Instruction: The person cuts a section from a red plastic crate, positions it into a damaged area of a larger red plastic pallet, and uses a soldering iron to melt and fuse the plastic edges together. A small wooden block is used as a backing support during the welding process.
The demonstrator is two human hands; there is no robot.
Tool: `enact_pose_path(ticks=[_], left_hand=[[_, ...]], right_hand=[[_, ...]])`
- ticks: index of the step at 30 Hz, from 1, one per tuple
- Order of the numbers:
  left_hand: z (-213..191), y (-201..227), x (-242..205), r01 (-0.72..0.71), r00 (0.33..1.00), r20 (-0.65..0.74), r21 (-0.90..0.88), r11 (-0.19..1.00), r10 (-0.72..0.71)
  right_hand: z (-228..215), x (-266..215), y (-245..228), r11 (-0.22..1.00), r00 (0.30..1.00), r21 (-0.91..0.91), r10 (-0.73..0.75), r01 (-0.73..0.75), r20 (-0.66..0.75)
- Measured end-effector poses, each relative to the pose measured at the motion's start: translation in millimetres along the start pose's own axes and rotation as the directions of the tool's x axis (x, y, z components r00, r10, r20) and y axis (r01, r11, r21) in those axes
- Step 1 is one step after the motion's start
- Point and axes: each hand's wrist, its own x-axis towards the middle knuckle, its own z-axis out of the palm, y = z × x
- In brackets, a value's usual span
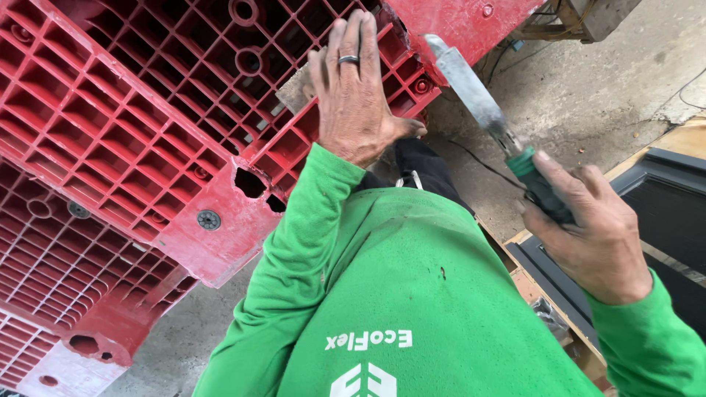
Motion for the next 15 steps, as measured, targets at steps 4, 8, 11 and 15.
enact_pose_path(ticks=[4, 8, 11, 15], left_hand=[[-8.3, -0.2, 4.7, 0.0, 1.0, 0.026, 0.081, 0.997, -0.003], [-4.5, 0.8, 8.6, 0.047, 0.989, 0.131, 0.135, 0.99, -0.065], [-3.2, -1.5, 10.3, 0.055, 0.988, 0.136, 0.169, 0.984, -0.079], [-5.5, -2.2, 12.9, 0.056, 0.984, 0.156, 0.186, 0.981, -0.085]], right_hand=[[-0.5, 17.3, -1.0, 0.955, 0.992, -0.269, -0.121, 0.126, 0.038], [-8.2, 37.6, -12.2, 0.86, 0.974, -0.459, -0.178, 0.224, 0.142], [-13.2, 48.1, -23.1, 0.767, 0.964, -0.584, -0.21, 0.267, 0.165], [-17.0, 55.1, -34.7, 0.679, 0.945, -0.661, -0.273, 0.32, 0.177]])
